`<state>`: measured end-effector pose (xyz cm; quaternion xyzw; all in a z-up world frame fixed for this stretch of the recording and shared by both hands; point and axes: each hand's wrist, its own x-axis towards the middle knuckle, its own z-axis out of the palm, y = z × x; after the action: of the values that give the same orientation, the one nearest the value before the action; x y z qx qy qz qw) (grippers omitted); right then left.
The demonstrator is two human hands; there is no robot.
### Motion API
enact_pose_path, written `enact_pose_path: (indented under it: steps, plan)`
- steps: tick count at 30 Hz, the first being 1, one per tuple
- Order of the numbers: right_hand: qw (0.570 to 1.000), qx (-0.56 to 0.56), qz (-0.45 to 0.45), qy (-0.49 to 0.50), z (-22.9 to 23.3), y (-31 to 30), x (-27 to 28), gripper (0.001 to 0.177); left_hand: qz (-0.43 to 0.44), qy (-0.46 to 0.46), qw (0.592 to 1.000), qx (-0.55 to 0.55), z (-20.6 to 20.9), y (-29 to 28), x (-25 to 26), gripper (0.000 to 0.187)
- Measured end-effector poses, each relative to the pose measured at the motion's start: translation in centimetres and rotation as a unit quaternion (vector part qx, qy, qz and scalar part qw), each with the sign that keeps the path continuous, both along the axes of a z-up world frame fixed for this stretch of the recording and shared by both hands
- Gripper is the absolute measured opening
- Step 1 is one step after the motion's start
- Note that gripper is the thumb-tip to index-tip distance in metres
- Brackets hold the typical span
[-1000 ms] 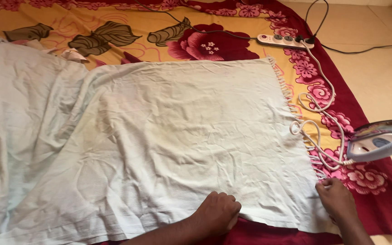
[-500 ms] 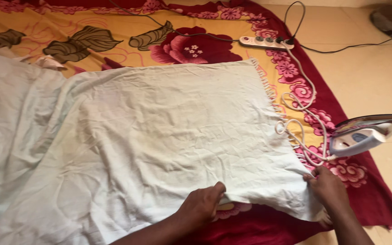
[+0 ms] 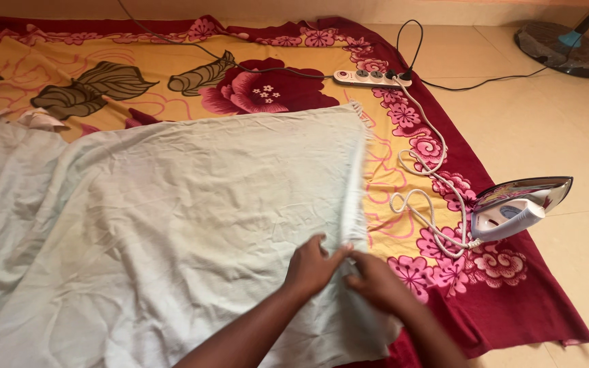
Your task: The person irons a white cloth laid on a floral bedsheet. They smooth the fabric with one hand while moving the iron with the other, periodically lifting and repositioning the cloth to continue ironing different sections.
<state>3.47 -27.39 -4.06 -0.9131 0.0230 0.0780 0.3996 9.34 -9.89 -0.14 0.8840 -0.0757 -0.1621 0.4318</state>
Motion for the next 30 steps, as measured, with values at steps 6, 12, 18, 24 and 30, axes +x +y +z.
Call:
enact_pose_path:
  steps: [6, 12, 18, 24, 30]
  plan:
    - [0.997, -0.052, -0.003, 0.054, 2.5, 4.6, -1.2, 0.050, -0.009, -0.031, 0.988, 0.152, -2.5, -4.8, 6.0, 0.099]
    - [0.996, -0.010, -0.029, 0.084, 3.0, 5.5, -1.1, 0.063, 0.079, -0.073, 0.979, 0.173, -7.7, -7.7, 13.0, 0.044]
    - [0.992, 0.110, 0.028, 0.055, 1.1, 5.8, -0.1, 0.071, 0.165, -0.069, 0.970, 0.163, -9.6, -9.8, 21.5, 0.033]
    - [0.978, 0.172, 0.108, 0.053, -0.7, 6.2, 0.7, 0.077, 0.223, -0.053, 0.961, 0.156, -8.1, -10.3, 27.7, 0.037]
    - [0.964, 0.236, 0.114, 0.052, -1.5, 6.5, 0.2, 0.072, 0.247, -0.133, 0.953, 0.113, -5.0, -6.4, 29.1, 0.035]
